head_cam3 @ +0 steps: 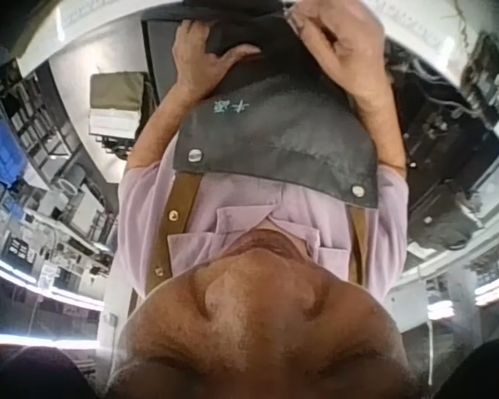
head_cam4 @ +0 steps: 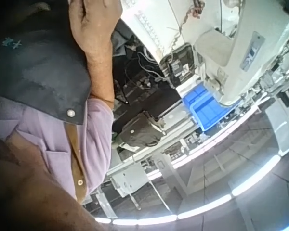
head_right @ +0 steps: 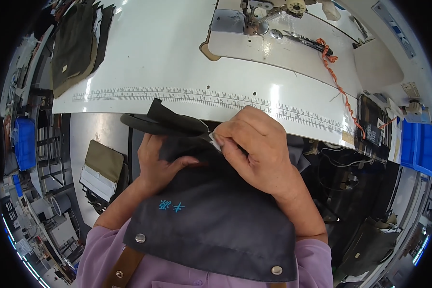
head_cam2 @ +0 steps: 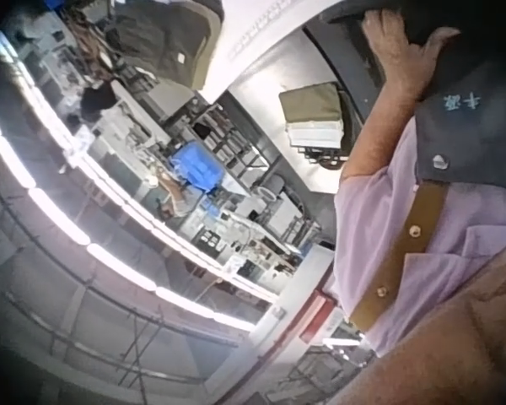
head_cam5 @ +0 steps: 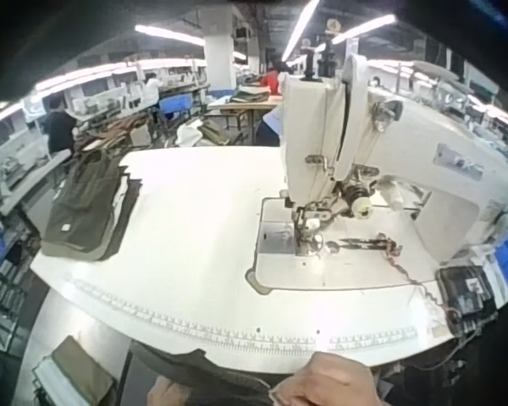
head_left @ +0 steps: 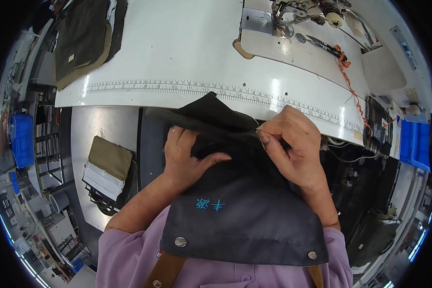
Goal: Sewing fabric handles and components onto bags using an industrial sewing machine.
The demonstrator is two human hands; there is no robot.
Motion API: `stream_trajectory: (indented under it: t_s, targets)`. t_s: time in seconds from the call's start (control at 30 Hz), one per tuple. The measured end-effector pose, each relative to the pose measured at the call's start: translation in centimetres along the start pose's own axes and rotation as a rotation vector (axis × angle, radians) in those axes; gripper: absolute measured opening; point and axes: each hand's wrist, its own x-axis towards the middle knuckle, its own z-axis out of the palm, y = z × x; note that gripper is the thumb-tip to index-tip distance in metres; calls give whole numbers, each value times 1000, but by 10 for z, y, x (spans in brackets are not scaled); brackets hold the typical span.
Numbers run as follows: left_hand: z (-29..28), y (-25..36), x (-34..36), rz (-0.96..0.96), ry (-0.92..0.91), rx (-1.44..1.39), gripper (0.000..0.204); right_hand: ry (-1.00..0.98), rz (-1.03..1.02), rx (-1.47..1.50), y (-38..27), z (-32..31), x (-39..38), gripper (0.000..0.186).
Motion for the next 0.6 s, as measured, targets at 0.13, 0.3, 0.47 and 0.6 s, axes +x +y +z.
stream_trajectory:
  t_s: [0.13, 0.3, 0.47, 0.6]
  targets:
    - [2, 8, 11, -19, -107, -123, 54, 9, 14, -24, -4, 3, -16, 15]
    - [11, 15, 6, -204, -260, -299, 38, 46, 15, -23, -15, 2, -34, 14]
    - [0, 34, -7, -129, -134, -322, 36, 104, 46, -6, -24, -2, -60, 10]
    - [-21, 56, -9, 175, -38, 15, 40, 177, 132, 133, -33, 1, -82, 6]
